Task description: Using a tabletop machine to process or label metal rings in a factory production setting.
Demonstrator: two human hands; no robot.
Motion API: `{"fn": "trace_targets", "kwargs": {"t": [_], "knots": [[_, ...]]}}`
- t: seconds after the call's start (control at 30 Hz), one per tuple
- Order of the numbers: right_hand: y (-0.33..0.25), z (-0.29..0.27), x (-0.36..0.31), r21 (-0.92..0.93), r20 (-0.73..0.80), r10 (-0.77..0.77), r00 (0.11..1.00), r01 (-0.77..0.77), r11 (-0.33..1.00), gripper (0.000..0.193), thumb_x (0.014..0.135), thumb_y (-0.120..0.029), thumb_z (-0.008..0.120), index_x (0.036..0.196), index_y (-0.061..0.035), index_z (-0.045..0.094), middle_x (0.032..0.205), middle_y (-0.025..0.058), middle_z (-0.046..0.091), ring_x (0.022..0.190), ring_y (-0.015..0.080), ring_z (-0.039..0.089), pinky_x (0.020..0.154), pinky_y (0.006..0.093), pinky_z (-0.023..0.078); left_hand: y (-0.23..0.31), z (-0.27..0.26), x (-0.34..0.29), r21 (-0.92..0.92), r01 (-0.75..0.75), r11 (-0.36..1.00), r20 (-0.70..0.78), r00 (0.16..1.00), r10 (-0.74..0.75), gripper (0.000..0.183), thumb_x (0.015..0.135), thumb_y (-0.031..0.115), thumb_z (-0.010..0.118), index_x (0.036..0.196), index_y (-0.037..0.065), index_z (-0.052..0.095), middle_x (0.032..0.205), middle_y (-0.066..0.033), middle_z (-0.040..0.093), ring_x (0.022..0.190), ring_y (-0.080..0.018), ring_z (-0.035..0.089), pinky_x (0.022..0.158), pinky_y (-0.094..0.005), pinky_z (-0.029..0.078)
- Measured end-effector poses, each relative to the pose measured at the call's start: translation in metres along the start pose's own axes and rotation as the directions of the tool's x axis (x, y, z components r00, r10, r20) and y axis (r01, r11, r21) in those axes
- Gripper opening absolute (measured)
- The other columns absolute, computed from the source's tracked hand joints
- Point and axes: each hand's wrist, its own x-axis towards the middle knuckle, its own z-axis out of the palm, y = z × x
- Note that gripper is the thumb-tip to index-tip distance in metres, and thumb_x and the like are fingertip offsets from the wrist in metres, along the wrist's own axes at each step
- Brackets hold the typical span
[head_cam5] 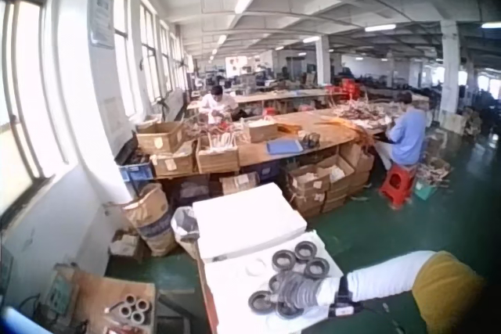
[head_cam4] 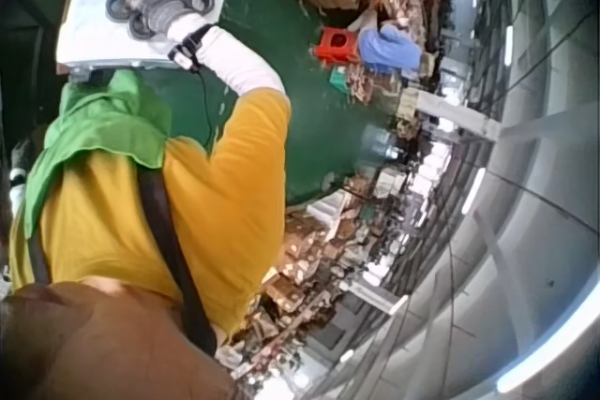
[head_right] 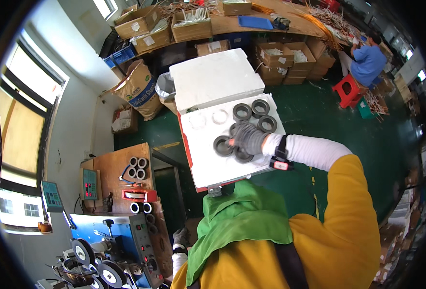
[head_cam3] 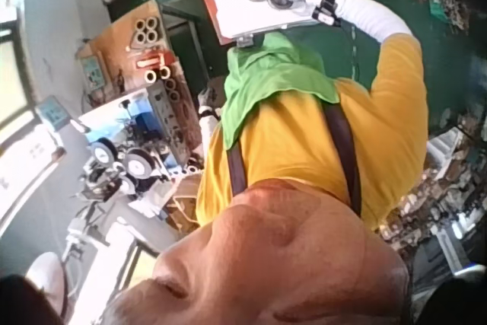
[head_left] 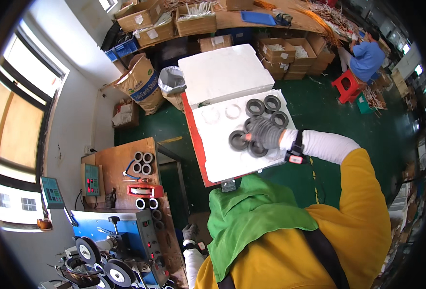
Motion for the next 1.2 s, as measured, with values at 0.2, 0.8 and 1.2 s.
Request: {"fn": "trace_targets", "kwargs": {"t": [0.2, 0.8, 1.2], "knots": [[-0.04, -0.015, 0.038, -0.036, -0.103, -0.154, 0.983, 0.152, 0.988, 0.014, 0.07, -0.03, 0.052, 0.068, -0.0194, 0.061, 0.07, 0.005, 0.054, 0.075, 0.024, 0.054, 0.056, 0.0377, 0.038, -0.013, -0.004, -0.011, -0.027, 0.066, 0.997, -0.059, 0.996, -0.068, 0.024, 0.078, 0.02, 0.061, 0.093, 0.001, 0.059, 0.078, -0.0078, 0.063, 0.056, -0.0167, 0.059, 0.045, -0.0269, 0.043], [0.086, -0.02, -0.02, -0.26, 0.139, 0.14, 0.98, -0.1, 0.96, 0.049, 0.062, -0.019, 0.061, 0.111, -0.0193, 0.054, 0.095, 0.01, 0.053, 0.096, 0.0283, 0.049, 0.076, 0.0386, 0.04, -0.022, 0.021, 0.015, -0.033, 0.168, 0.985, -0.037, 0.985, -0.169, 0.022, 0.078, 0.019, 0.058, 0.09, 0.0, 0.059, 0.075, -0.0092, 0.062, 0.055, -0.0193, 0.06, 0.044, -0.029, 0.044], [0.098, -0.006, -0.01, -0.042, 0.026, 0.174, 0.984, -0.173, 0.984, 0.033, 0.06, -0.021, 0.068, 0.092, -0.0158, 0.061, 0.078, 0.0122, 0.056, 0.076, 0.0308, 0.055, 0.064, 0.0417, 0.042, -0.022, 0.015, 0.007, -0.079, 0.094, 0.992, -0.072, 0.992, -0.1, 0.021, 0.081, 0.021, 0.058, 0.091, 0.003, 0.059, 0.079, -0.0076, 0.063, 0.057, -0.0177, 0.06, 0.048, -0.0283, 0.046]]}}
